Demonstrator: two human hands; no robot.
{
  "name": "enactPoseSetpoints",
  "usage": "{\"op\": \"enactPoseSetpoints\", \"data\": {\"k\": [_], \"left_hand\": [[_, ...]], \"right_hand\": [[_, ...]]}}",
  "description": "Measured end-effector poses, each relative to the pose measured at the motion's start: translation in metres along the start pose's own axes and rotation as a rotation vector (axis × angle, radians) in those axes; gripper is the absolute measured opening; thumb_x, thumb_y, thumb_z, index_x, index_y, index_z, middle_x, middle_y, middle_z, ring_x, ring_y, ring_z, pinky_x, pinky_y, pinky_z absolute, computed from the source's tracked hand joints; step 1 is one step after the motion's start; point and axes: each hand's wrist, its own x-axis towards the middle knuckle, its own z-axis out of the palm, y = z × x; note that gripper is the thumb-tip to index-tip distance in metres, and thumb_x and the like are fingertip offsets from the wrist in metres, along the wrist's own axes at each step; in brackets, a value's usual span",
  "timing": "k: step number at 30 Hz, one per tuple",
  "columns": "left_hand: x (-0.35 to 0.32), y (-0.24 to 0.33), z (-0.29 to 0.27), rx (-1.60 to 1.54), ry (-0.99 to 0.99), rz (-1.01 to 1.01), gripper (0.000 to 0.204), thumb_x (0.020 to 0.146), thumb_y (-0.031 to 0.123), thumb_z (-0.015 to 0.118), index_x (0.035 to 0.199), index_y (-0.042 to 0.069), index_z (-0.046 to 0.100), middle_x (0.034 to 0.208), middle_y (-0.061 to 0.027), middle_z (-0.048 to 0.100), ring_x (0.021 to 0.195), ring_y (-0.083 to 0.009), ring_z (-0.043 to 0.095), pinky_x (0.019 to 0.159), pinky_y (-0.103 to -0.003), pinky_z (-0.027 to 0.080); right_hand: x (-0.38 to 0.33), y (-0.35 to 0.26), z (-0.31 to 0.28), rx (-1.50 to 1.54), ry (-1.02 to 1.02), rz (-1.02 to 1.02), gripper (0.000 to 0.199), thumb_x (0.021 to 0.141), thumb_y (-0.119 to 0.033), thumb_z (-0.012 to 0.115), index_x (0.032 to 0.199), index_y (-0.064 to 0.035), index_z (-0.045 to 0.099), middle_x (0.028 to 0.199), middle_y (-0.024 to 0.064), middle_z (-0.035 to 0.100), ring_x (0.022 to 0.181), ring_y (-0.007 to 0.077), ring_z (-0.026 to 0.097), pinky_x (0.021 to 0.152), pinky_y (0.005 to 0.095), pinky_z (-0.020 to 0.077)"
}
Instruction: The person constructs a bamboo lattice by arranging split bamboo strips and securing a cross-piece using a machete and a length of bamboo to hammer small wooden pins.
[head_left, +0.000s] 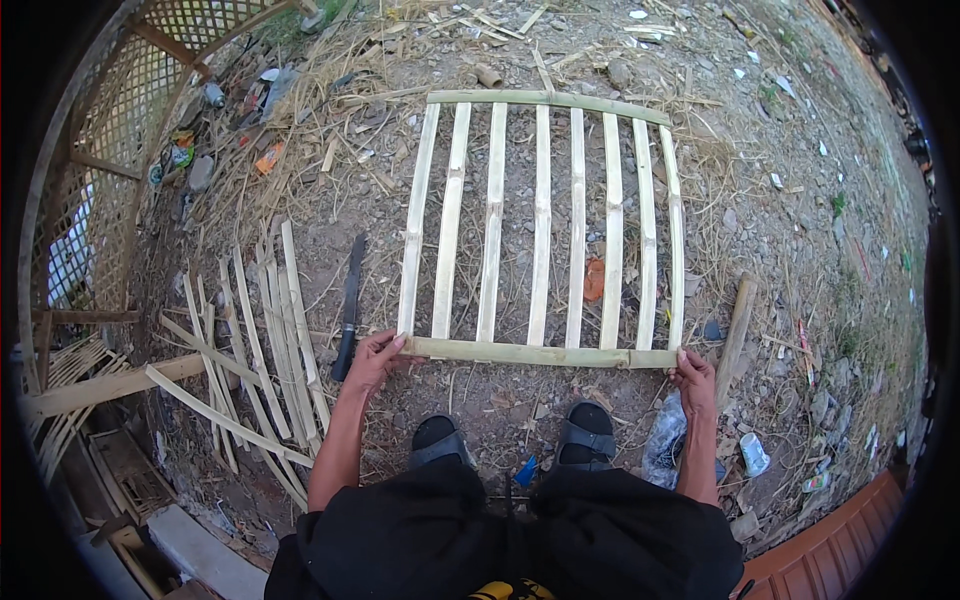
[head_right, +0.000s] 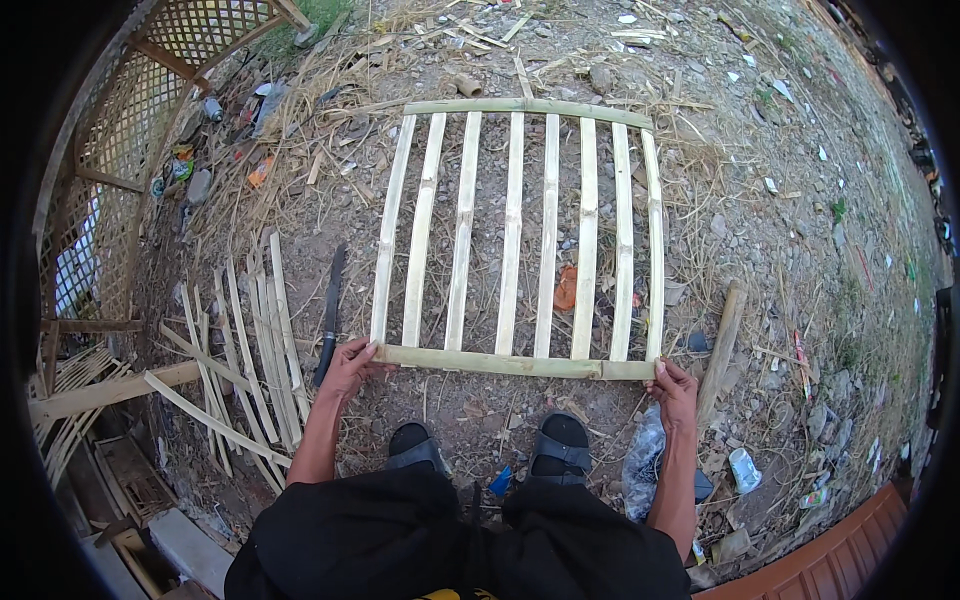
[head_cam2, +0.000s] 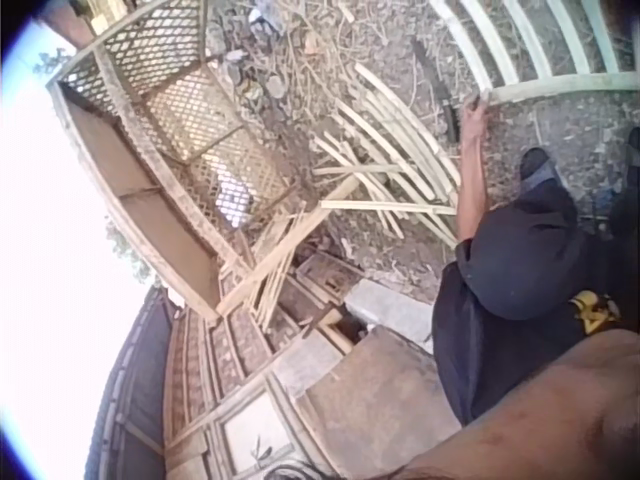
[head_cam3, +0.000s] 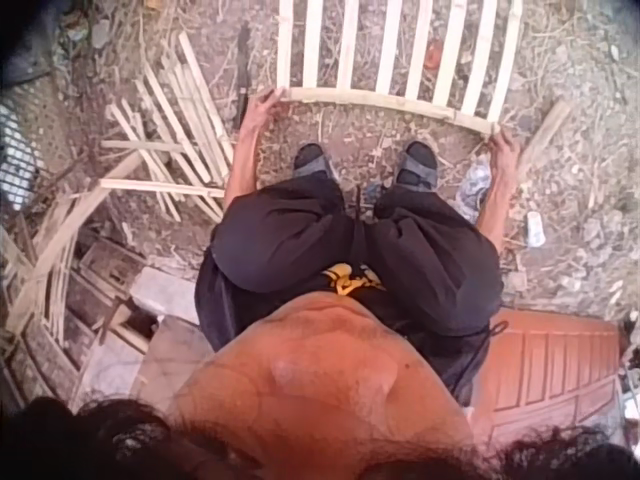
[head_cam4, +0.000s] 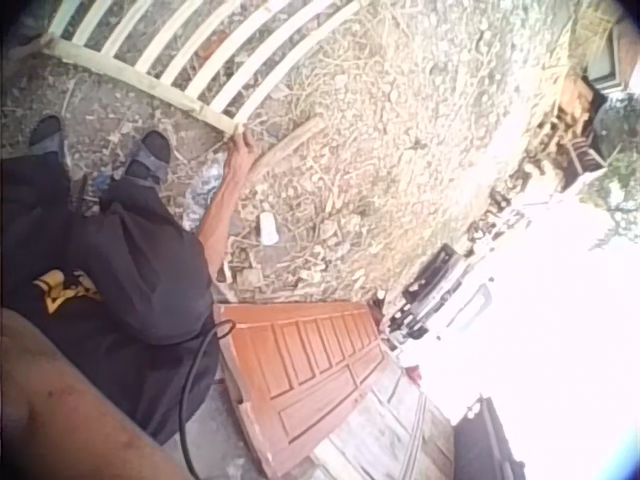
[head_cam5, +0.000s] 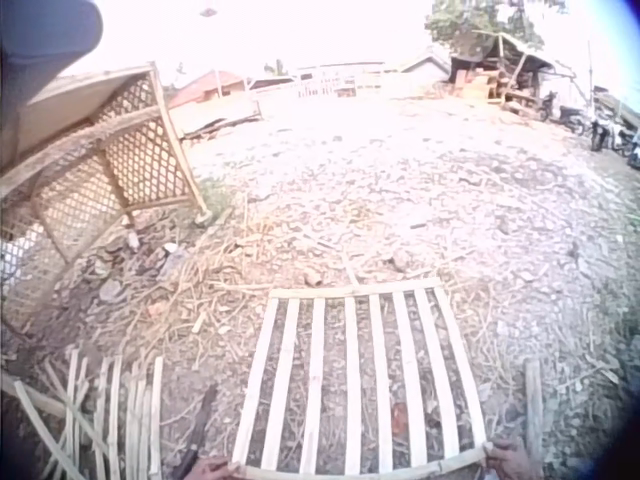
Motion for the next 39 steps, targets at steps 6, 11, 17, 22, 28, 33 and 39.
{"op": "enactPoseSetpoints", "data": {"k": [6,11,17,22,28,33,39], "left_hand": [[0.011,0.011,0.006,-0.013,-0.007,0.132,0.028,0.09,0.013,0.06,0.11,-0.006,0.059,0.096,-0.0114,0.065,0.082,-0.0208,0.065,0.077,-0.036,0.056],[0.03,0.018,-0.006,0.079,0.027,0.263,0.031,0.089,0.015,0.06,0.113,-0.004,0.058,0.099,-0.0091,0.064,0.088,-0.0171,0.063,0.079,-0.033,0.052],[0.051,0.039,-0.001,0.13,0.052,0.403,0.027,0.09,0.012,0.06,0.114,-0.001,0.058,0.101,-0.0079,0.064,0.091,-0.0156,0.061,0.081,-0.032,0.051],[0.055,0.058,0.025,0.035,0.016,0.46,0.029,0.09,0.015,0.06,0.114,0.0,0.058,0.1,-0.007,0.063,0.088,-0.0149,0.06,0.08,-0.032,0.05],[0.068,0.061,0.017,0.02,-0.012,0.538,0.026,0.091,0.012,0.057,0.116,0.003,0.057,0.105,-0.01,0.063,0.096,-0.0194,0.06,0.087,-0.037,0.049],[0.072,0.067,0.018,-0.017,-0.029,0.551,0.024,0.091,0.012,0.057,0.114,0.005,0.058,0.107,-0.0102,0.063,0.098,-0.0191,0.06,0.088,-0.036,0.048],[0.057,0.066,0.028,-0.012,0.007,0.509,0.025,0.091,0.013,0.058,0.114,0.003,0.057,0.106,-0.0075,0.062,0.098,-0.0173,0.059,0.088,-0.035,0.047]], "right_hand": [[0.001,-0.014,0.005,0.049,-0.051,-0.155,0.03,0.086,-0.01,0.065,0.112,0.0044,0.06,0.086,0.0087,0.066,0.063,0.0123,0.06,0.057,0.0229,0.0498],[0.006,-0.03,0.008,0.064,-0.116,-0.271,0.032,0.086,-0.009,0.063,0.115,0.0051,0.058,0.092,0.0085,0.066,0.068,0.0116,0.06,0.06,0.0224,0.0487],[0.019,-0.044,0.019,0.148,-0.202,-0.354,0.037,0.087,-0.009,0.063,0.12,0.0046,0.055,0.1,0.0069,0.064,0.079,0.011,0.06,0.067,0.0226,0.0484],[0.028,-0.053,0.02,0.189,-0.189,-0.412,0.036,0.087,-0.006,0.063,0.12,0.0028,0.055,0.101,0.006,0.064,0.082,0.0114,0.06,0.069,0.0238,0.0483],[0.031,-0.057,0.028,0.196,-0.183,-0.433,0.036,0.088,-0.006,0.061,0.122,0.0022,0.054,0.102,0.0061,0.063,0.083,0.0117,0.06,0.07,0.0236,0.0481],[0.035,-0.062,0.031,0.224,-0.18,-0.443,0.036,0.088,-0.005,0.061,0.122,0.0031,0.053,0.103,0.0071,0.063,0.083,0.012,0.06,0.07,0.0239,0.0485],[0.019,-0.06,0.032,0.21,-0.128,-0.373,0.034,0.087,-0.005,0.062,0.119,0.0043,0.055,0.098,0.0075,0.064,0.079,0.0122,0.061,0.067,0.0242,0.0495]]}}
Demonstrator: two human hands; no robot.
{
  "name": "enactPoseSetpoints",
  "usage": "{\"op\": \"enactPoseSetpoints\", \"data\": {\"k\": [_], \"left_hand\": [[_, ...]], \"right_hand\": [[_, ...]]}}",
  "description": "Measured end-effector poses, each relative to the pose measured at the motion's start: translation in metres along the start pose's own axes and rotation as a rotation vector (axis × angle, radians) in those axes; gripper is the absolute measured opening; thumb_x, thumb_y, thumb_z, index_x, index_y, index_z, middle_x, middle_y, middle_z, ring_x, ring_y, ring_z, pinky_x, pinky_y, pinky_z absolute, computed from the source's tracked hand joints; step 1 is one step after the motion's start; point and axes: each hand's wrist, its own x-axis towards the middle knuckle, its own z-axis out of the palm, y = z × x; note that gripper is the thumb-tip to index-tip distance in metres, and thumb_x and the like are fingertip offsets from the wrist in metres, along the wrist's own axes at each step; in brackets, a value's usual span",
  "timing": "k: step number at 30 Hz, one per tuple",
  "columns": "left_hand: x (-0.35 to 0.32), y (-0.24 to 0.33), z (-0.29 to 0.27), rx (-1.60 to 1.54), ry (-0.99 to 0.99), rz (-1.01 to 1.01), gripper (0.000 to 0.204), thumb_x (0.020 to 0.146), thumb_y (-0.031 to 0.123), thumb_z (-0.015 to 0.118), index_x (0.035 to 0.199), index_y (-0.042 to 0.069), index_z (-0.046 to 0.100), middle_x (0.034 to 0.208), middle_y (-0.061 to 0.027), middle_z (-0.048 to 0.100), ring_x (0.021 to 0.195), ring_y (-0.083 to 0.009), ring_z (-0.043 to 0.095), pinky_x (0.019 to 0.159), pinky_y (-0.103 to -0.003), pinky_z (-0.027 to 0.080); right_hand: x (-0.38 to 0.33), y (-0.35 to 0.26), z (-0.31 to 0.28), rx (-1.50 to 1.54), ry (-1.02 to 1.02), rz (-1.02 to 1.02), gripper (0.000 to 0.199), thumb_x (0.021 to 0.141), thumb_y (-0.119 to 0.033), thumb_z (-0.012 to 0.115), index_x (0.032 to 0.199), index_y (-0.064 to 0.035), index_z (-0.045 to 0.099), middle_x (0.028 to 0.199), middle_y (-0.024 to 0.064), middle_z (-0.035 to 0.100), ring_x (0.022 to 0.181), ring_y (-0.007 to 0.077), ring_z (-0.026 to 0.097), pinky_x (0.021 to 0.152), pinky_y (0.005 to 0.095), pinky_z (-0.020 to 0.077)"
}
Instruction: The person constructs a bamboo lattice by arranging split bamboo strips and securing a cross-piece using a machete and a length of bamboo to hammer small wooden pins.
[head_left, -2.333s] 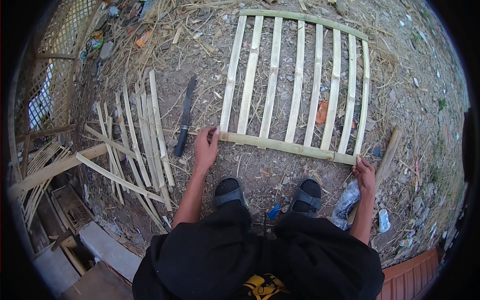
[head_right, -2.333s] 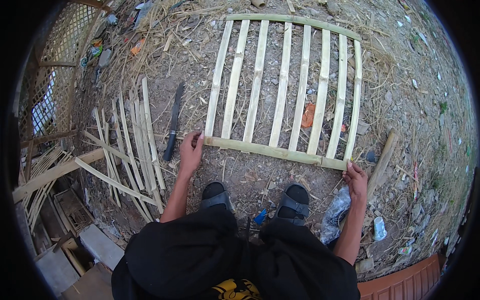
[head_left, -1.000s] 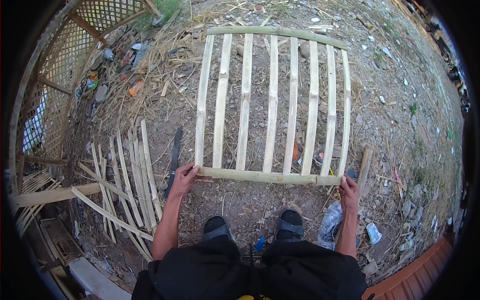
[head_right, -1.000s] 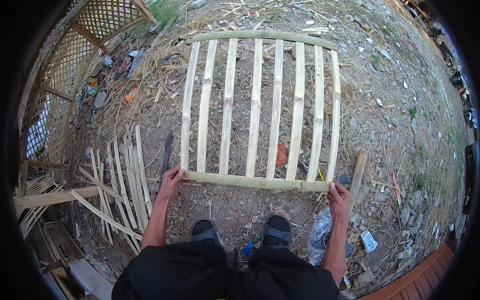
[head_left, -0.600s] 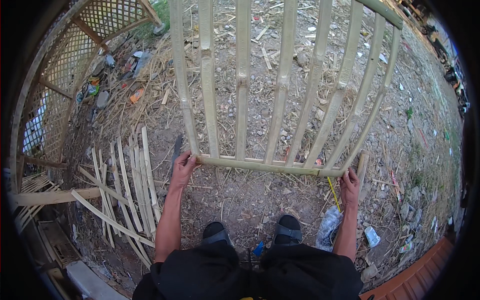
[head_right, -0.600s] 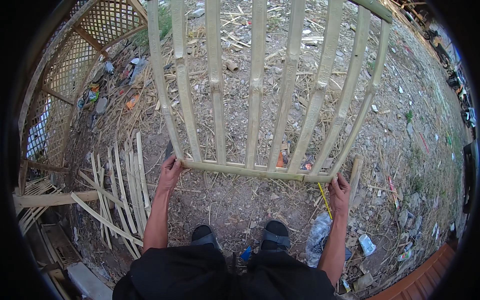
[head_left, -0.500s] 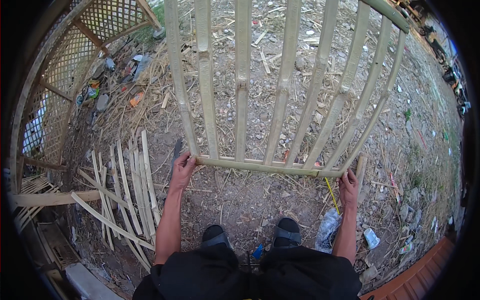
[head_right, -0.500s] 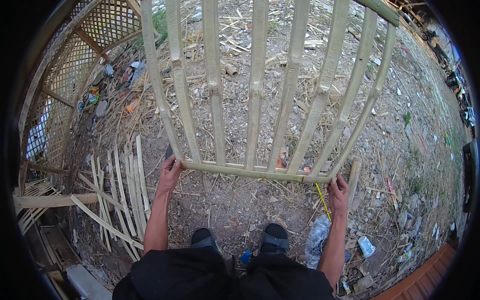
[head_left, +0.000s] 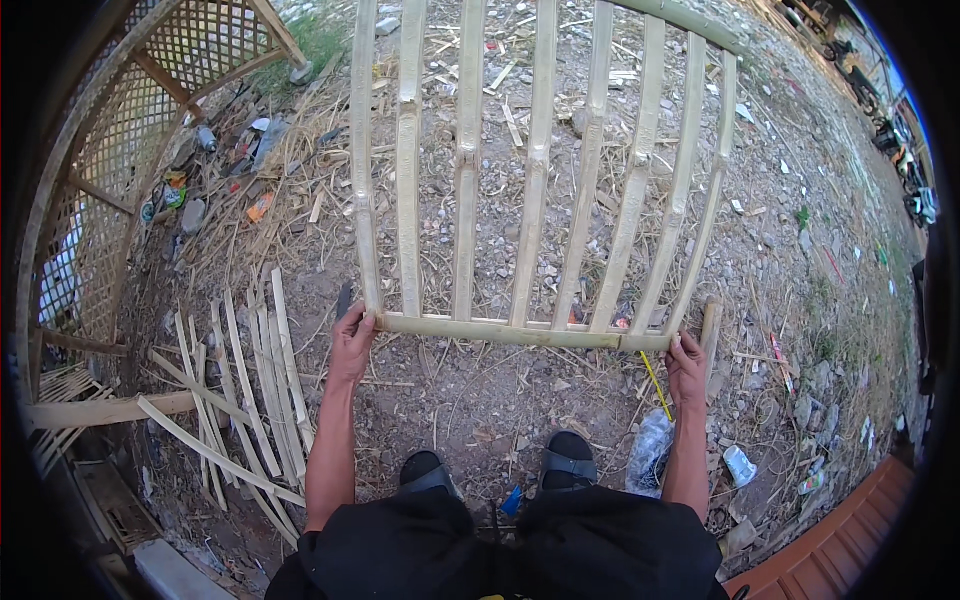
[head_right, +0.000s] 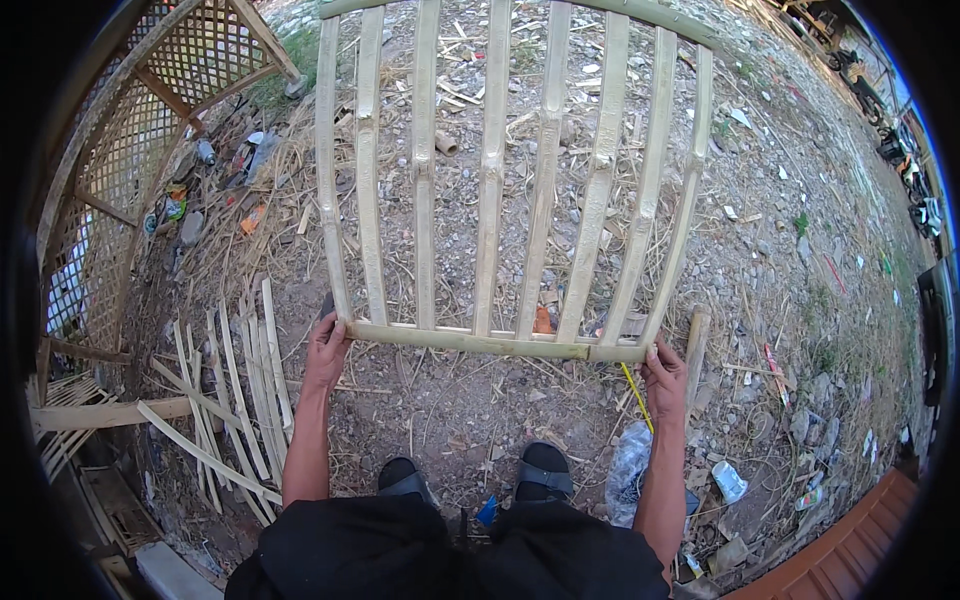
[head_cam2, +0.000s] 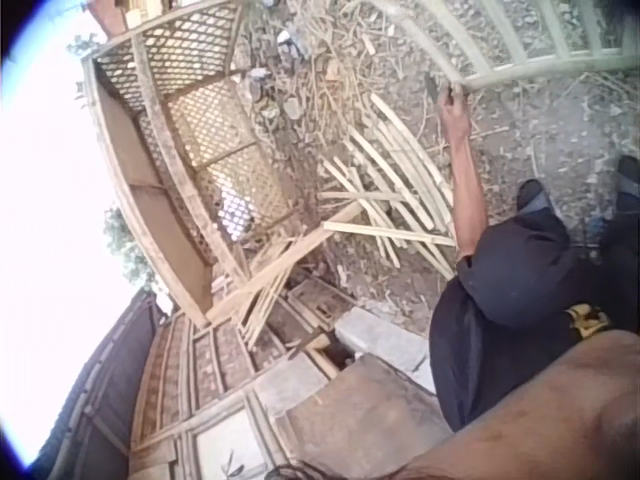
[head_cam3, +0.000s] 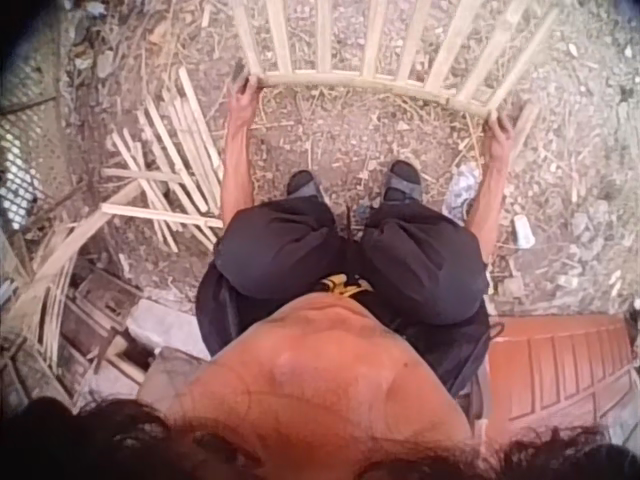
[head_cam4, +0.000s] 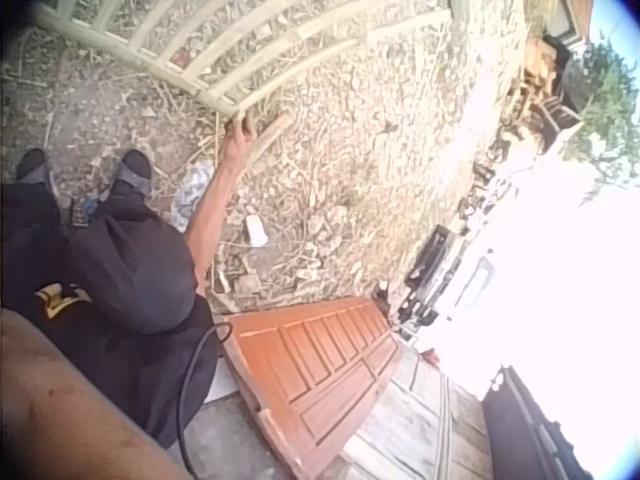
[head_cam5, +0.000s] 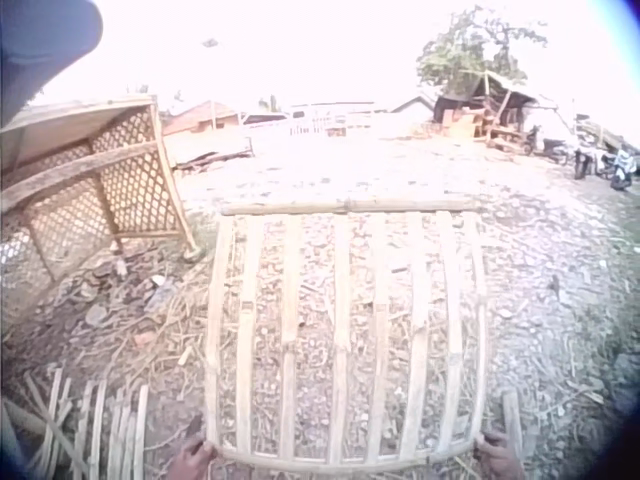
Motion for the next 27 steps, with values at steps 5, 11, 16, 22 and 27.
{"op": "enactPoseSetpoints", "data": {"k": [5,11,16,22,27], "left_hand": [[-0.027,-0.02,-0.013,0.009,0.079,-0.108,0.026,0.09,0.014,0.06,0.113,0.0,0.058,0.097,-0.0037,0.062,0.086,-0.0103,0.057,0.078,-0.027,0.047],[-0.057,-0.053,-0.028,0.011,0.116,-0.209,0.028,0.089,0.015,0.062,0.112,-0.001,0.058,0.098,-0.0042,0.061,0.086,-0.0098,0.056,0.075,-0.025,0.045],[-0.065,-0.073,-0.03,0.027,0.181,-0.304,0.03,0.089,0.016,0.063,0.113,-0.001,0.058,0.096,-0.0039,0.062,0.083,-0.0093,0.056,0.072,-0.024,0.046],[-0.068,-0.094,-0.038,0.108,0.158,-0.362,0.024,0.092,0.018,0.057,0.11,0.001,0.059,0.096,-0.0064,0.062,0.084,-0.0148,0.06,0.073,-0.034,0.052],[-0.058,-0.069,-0.016,0.237,0.086,-0.425,0.026,0.094,0.019,0.054,0.11,-0.001,0.058,0.087,-0.0074,0.064,0.071,-0.0136,0.062,0.06,-0.026,0.048]], "right_hand": [[-0.013,0.015,-0.011,-0.022,0.037,0.121,0.029,0.086,-0.006,0.063,0.113,0.0041,0.059,0.097,0.0087,0.065,0.077,0.0129,0.061,0.065,0.0237,0.0499],[-0.021,0.03,-0.021,-0.131,0.104,0.25,0.03,0.084,-0.01,0.067,0.11,0.005,0.061,0.083,0.0107,0.066,0.059,0.0138,0.06,0.054,0.0234,0.0493],[-0.012,0.034,-0.028,-0.207,0.132,0.323,0.029,0.085,-0.01,0.066,0.11,0.0046,0.061,0.082,0.01,0.066,0.06,0.0132,0.061,0.053,0.0219,0.0492],[-0.004,0.044,-0.033,-0.315,0.166,0.41,0.03,0.085,-0.012,0.067,0.11,0.0034,0.061,0.084,0.0088,0.066,0.06,0.0117,0.061,0.054,0.0206,0.0505],[-0.005,0.043,-0.03,-0.329,0.211,0.441,0.029,0.084,-0.013,0.068,0.106,0.0035,0.062,0.08,0.0072,0.066,0.059,0.0107,0.061,0.054,0.0201,0.0507]]}}
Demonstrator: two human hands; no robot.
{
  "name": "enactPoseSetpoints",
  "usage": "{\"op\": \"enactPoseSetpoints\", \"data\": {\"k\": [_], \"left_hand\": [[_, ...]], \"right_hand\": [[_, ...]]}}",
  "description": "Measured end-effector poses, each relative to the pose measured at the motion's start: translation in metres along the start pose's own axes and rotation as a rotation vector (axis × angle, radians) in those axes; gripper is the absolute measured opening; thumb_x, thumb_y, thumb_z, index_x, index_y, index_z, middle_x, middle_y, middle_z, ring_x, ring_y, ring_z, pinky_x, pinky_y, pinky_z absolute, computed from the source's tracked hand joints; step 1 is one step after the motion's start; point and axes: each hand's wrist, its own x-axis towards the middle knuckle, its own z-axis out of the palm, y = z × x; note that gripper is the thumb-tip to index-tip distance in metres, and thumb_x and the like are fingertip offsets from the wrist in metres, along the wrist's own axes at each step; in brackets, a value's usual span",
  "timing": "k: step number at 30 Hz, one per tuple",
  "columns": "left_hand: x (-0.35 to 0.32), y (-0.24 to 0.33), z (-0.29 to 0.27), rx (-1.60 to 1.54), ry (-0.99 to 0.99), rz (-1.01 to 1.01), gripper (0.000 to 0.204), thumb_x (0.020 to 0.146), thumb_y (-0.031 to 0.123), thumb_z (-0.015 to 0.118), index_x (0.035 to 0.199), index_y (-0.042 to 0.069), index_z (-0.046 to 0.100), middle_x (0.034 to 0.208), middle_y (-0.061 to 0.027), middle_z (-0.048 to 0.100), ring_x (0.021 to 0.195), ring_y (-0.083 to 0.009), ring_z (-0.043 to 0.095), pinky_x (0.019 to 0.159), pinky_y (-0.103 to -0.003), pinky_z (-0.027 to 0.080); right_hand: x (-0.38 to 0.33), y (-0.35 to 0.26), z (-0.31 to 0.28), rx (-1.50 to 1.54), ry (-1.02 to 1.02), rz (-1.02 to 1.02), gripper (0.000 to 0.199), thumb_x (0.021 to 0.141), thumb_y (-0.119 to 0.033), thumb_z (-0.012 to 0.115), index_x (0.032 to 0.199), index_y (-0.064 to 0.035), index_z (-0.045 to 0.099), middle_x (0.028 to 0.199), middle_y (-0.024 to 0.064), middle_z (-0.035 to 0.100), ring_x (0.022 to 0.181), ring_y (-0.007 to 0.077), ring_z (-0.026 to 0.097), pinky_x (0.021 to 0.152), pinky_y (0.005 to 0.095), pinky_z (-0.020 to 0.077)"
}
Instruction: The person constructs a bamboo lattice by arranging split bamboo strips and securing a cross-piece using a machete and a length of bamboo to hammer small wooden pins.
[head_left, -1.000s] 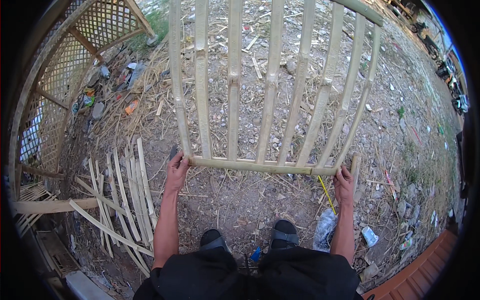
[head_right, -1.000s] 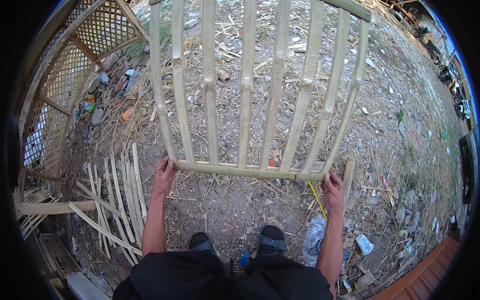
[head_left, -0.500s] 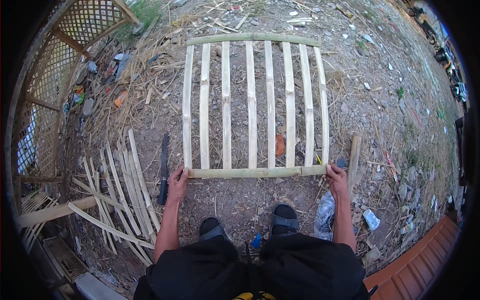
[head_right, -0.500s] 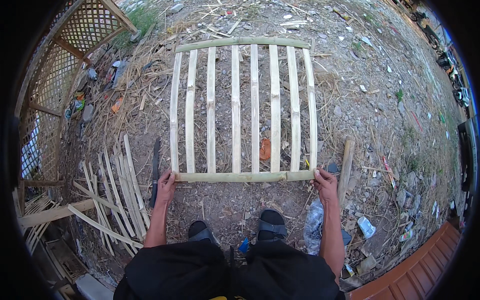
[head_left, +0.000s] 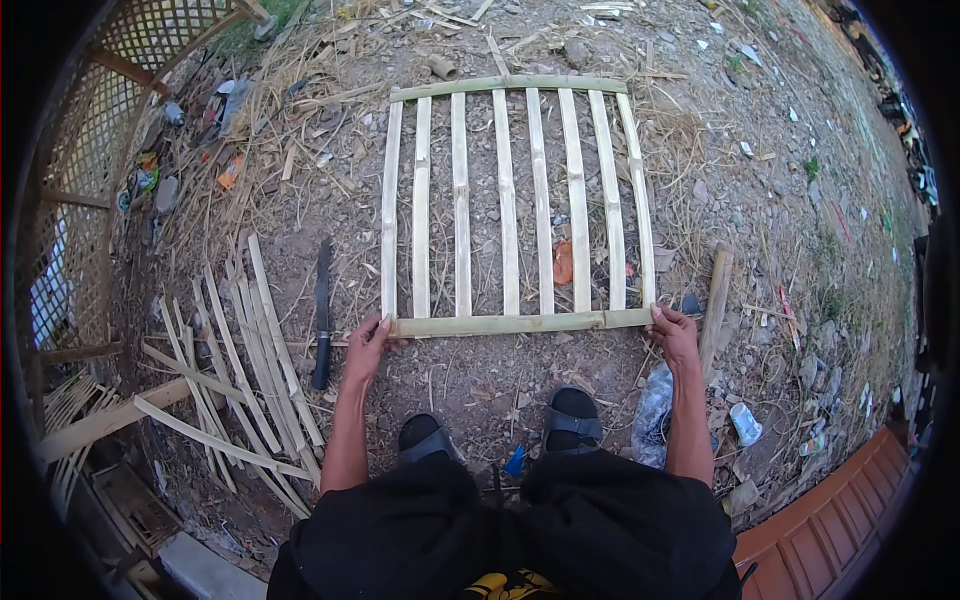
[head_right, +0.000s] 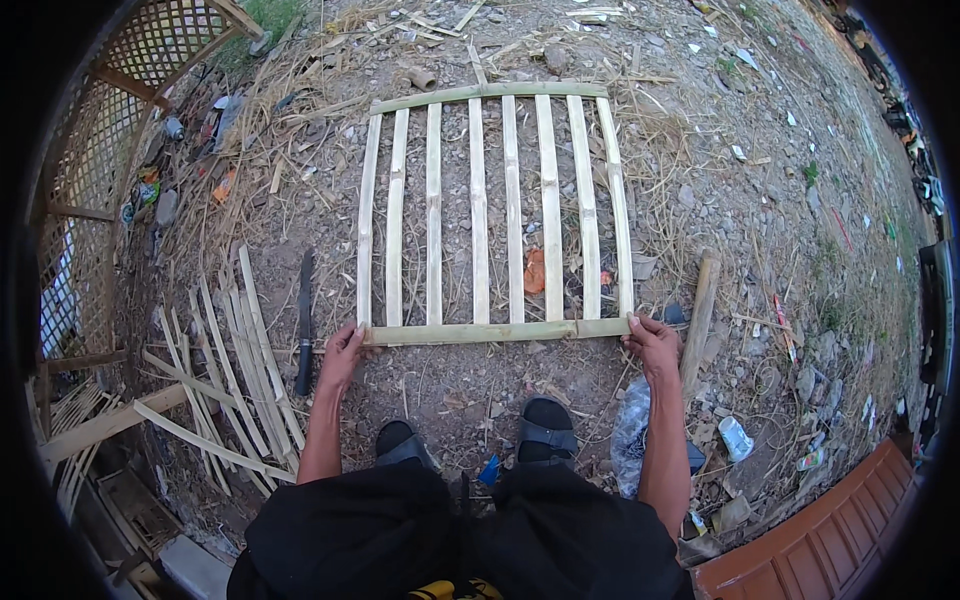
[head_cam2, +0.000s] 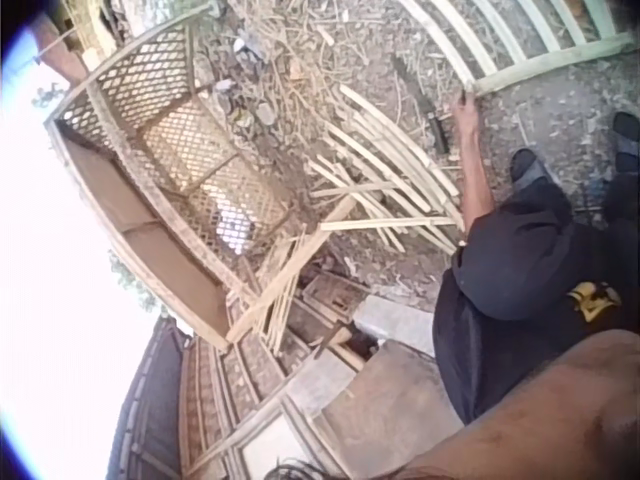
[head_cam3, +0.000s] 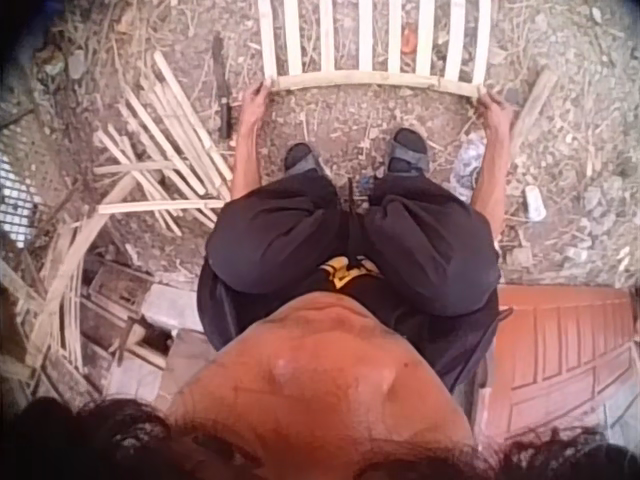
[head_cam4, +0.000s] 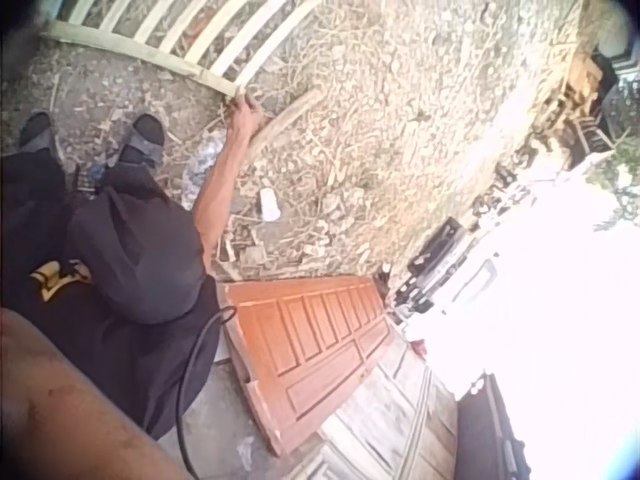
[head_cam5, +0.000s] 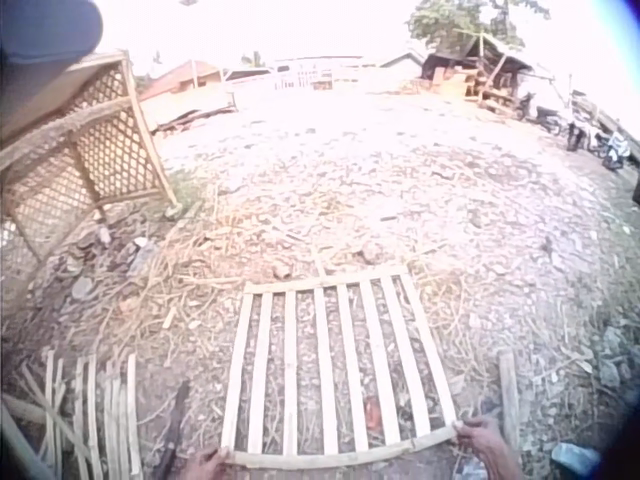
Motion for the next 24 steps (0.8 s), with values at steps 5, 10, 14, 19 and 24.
{"op": "enactPoseSetpoints", "data": {"k": [5,10,14,19,24], "left_hand": [[-0.011,0.003,0.0,0.22,0.024,-0.031,0.032,0.094,0.021,0.055,0.115,-0.004,0.058,0.078,-0.0049,0.063,0.058,-0.009,0.059,0.048,-0.022,0.042],[-0.013,0.002,0.013,0.237,0.108,0.024,0.033,0.091,0.019,0.058,0.117,-0.003,0.059,0.075,-0.005,0.063,0.057,-0.0098,0.059,0.049,-0.022,0.044],[-0.014,0.008,0.018,0.007,0.179,-0.06,0.037,0.085,0.013,0.066,0.113,-0.01,0.057,0.078,-0.0108,0.064,0.057,-0.0123,0.062,0.049,-0.022,0.045],[-0.019,0.009,0.008,-0.081,0.16,-0.083,0.035,0.086,0.011,0.065,0.112,-0.011,0.057,0.078,-0.0123,0.066,0.061,-0.0153,0.064,0.054,-0.023,0.049],[-0.016,0.008,0.008,-0.054,0.139,-0.059,0.029,0.086,0.011,0.064,0.105,-0.01,0.061,0.08,-0.0146,0.066,0.062,-0.016,0.064,0.054,-0.024,0.05]], "right_hand": [[0.005,0.001,0.0,-0.029,0.011,0.018,0.03,0.083,-0.015,0.069,0.105,0.0042,0.062,0.081,0.007,0.065,0.058,0.0102,0.06,0.054,0.0201,0.0507],[0.003,-0.002,-0.005,-0.024,0.005,0.016,0.025,0.083,-0.015,0.069,0.101,0.0028,0.064,0.081,0.0053,0.065,0.063,0.0104,0.06,0.055,0.0204,0.0504],[0.007,0.001,-0.012,-0.038,0.09,0.02,0.024,0.084,-0.013,0.068,0.101,0.002,0.063,0.082,0.006,0.065,0.065,0.0116,0.06,0.056,0.0215,0.0504],[0.01,0.0,-0.009,-0.024,0.088,0.032,0.026,0.083,-0.011,0.069,0.103,0.004,0.062,0.082,0.0072,0.064,0.065,0.0141,0.06,0.055,0.0227,0.0493],[0.012,-0.001,-0.012,-0.036,0.126,0.04,0.027,0.083,-0.011,0.069,0.104,0.0044,0.062,0.083,0.0075,0.064,0.064,0.0137,0.06,0.056,0.0216,0.05]]}}
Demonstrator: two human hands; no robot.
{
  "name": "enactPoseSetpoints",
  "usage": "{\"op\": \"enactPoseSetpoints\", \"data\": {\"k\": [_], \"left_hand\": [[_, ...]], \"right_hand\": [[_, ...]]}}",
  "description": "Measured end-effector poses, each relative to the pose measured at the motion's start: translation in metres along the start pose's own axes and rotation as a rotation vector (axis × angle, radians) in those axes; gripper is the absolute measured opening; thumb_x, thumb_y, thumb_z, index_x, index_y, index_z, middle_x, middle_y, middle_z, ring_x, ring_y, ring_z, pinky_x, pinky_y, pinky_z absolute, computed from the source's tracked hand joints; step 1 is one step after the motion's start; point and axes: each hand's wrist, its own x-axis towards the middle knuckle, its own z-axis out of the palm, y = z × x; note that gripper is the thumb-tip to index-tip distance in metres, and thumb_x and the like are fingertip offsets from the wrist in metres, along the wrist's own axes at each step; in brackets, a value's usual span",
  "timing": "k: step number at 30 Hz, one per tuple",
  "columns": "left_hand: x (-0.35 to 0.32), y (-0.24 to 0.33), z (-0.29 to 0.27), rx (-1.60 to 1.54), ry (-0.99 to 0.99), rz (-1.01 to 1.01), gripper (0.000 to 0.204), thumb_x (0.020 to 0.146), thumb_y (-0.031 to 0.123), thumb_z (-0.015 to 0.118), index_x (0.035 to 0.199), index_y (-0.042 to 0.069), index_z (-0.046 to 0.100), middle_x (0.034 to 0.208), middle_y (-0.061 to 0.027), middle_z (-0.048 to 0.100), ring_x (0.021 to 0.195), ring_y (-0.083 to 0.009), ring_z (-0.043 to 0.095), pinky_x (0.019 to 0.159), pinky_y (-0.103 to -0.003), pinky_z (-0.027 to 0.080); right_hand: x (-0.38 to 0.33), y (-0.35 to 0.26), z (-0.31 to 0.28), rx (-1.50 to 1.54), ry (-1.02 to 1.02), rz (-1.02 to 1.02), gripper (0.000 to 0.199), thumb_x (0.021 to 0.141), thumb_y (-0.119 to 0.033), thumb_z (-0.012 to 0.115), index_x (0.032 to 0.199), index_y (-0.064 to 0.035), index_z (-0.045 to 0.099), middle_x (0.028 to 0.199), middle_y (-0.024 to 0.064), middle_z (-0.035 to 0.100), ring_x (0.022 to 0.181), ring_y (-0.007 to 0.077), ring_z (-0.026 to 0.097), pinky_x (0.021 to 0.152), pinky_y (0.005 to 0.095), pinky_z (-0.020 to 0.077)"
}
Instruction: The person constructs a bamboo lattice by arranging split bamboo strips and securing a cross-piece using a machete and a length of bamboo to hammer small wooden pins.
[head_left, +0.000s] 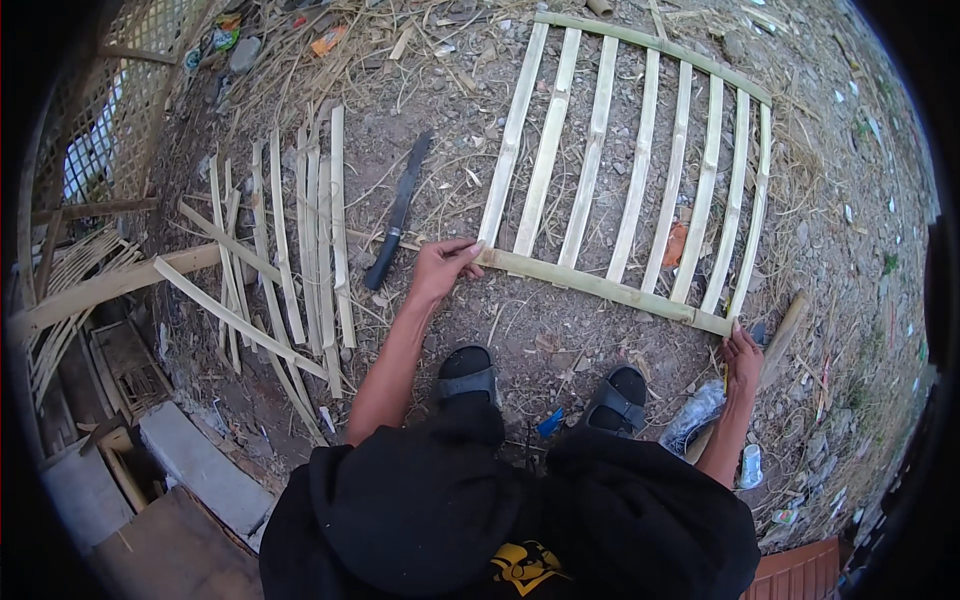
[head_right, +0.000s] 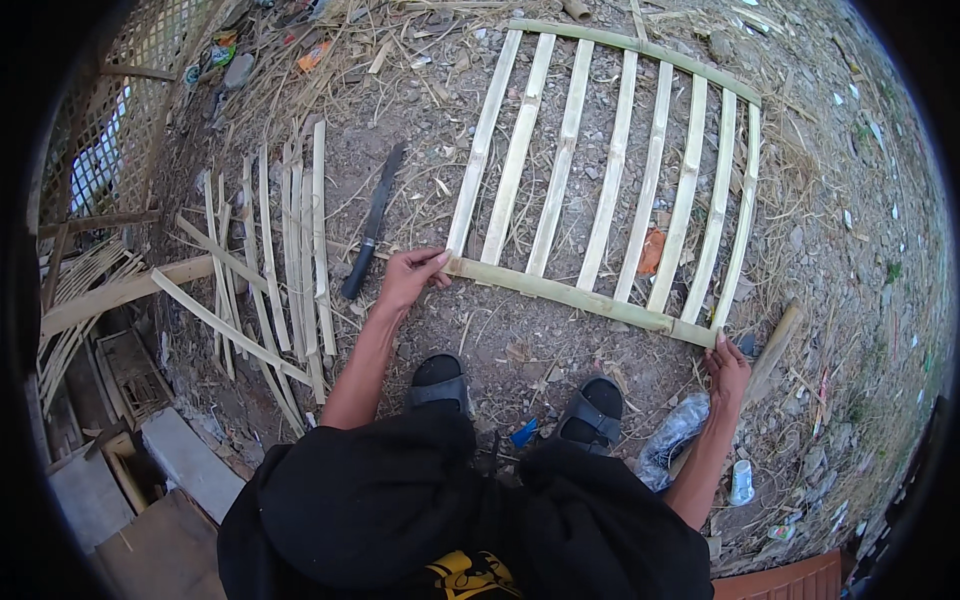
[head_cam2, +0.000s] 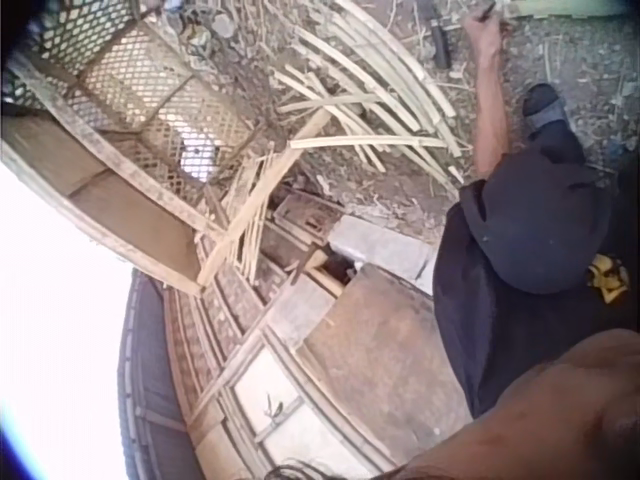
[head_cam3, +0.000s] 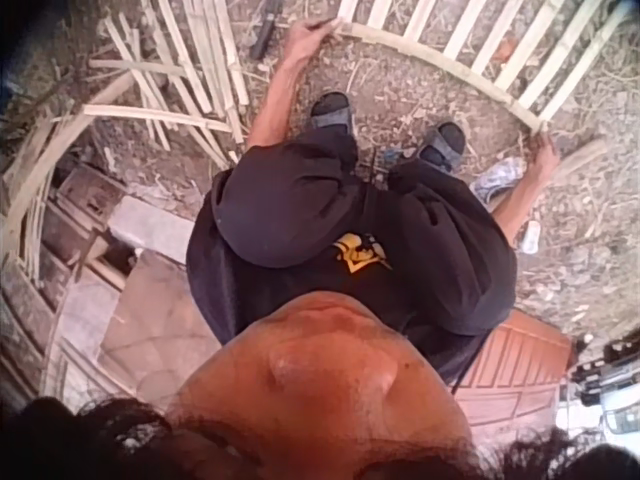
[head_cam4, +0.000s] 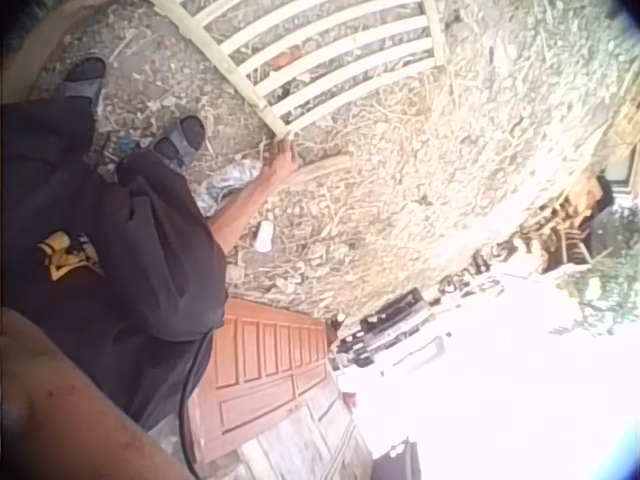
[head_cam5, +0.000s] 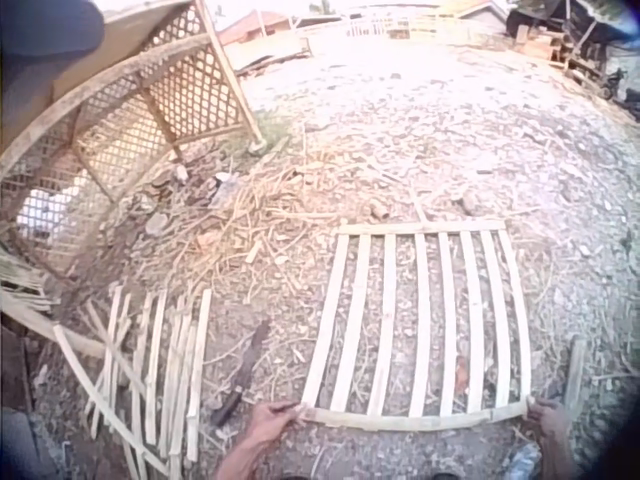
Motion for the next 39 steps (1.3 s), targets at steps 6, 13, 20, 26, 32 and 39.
{"op": "enactPoseSetpoints", "data": {"k": [6,13,20,26,32,39], "left_hand": [[-0.002,-0.004,0.001,0.039,-0.001,0.071,0.03,0.088,0.012,0.063,0.106,-0.011,0.06,0.084,-0.0134,0.063,0.062,-0.0171,0.064,0.054,-0.025,0.05],[-0.003,-0.002,0.003,0.089,-0.02,0.108,0.028,0.089,0.011,0.061,0.105,-0.012,0.061,0.084,-0.0119,0.058,0.065,-0.0192,0.066,0.055,-0.026,0.052],[-0.006,-0.002,0.003,0.148,-0.009,0.127,0.023,0.088,0.01,0.061,0.102,-0.008,0.064,0.083,-0.0101,0.057,0.064,-0.0176,0.065,0.054,-0.024,0.05],[-0.005,-0.006,0.011,0.257,0.114,0.232,0.022,0.086,0.009,0.065,0.1,-0.007,0.065,0.09,-0.0072,0.054,0.06,-0.0118,0.06,0.05,-0.022,0.046],[-0.017,0.005,0.027,0.226,0.21,0.235,0.019,0.085,0.005,0.064,0.103,-0.002,0.067,0.095,-0.005,0.054,0.059,-0.0079,0.057,0.047,-0.02,0.043],[-0.013,-0.019,0.028,0.499,0.228,0.52,0.017,0.088,0.001,0.058,0.102,-0.001,0.067,0.099,-0.0061,0.054,0.06,-0.0085,0.057,0.05,-0.02,0.046]], "right_hand": [[-0.003,0.0,0.004,-0.008,0.009,0.014,0.029,0.083,-0.013,0.07,0.105,0.0032,0.062,0.082,0.0064,0.065,0.064,0.0123,0.06,0.057,0.0211,0.0503],[-0.001,0.002,0.001,-0.01,-0.003,-0.002,0.029,0.083,-0.015,0.07,0.105,0.0027,0.062,0.082,0.0056,0.065,0.065,0.0117,0.06,0.057,0.021,0.0499],[-0.004,0.003,0.004,0.003,0.0,-0.02,0.03,0.083,-0.014,0.07,0.106,0.0035,0.063,0.082,0.0059,0.065,0.065,0.0114,0.06,0.057,0.0206,0.0495],[-0.013,-0.003,0.008,-0.082,0.038,-0.04,0.029,0.083,-0.015,0.069,0.105,0.0035,0.063,0.08,0.0054,0.064,0.064,0.0107,0.059,0.056,0.0189,0.0478],[-0.012,-0.006,0.008,-0.296,0.071,-0.187,0.036,0.079,-0.02,0.074,0.102,0.0067,0.065,0.075,0.0074,0.065,0.059,0.0087,0.057,0.053,0.0197,0.0454],[-0.054,-0.023,0.021,-0.663,0.321,-0.559,0.031,0.083,-0.024,0.07,0.097,0.0037,0.068,0.078,0.006,0.065,0.062,0.009,0.058,0.058,0.0226,0.047]]}}
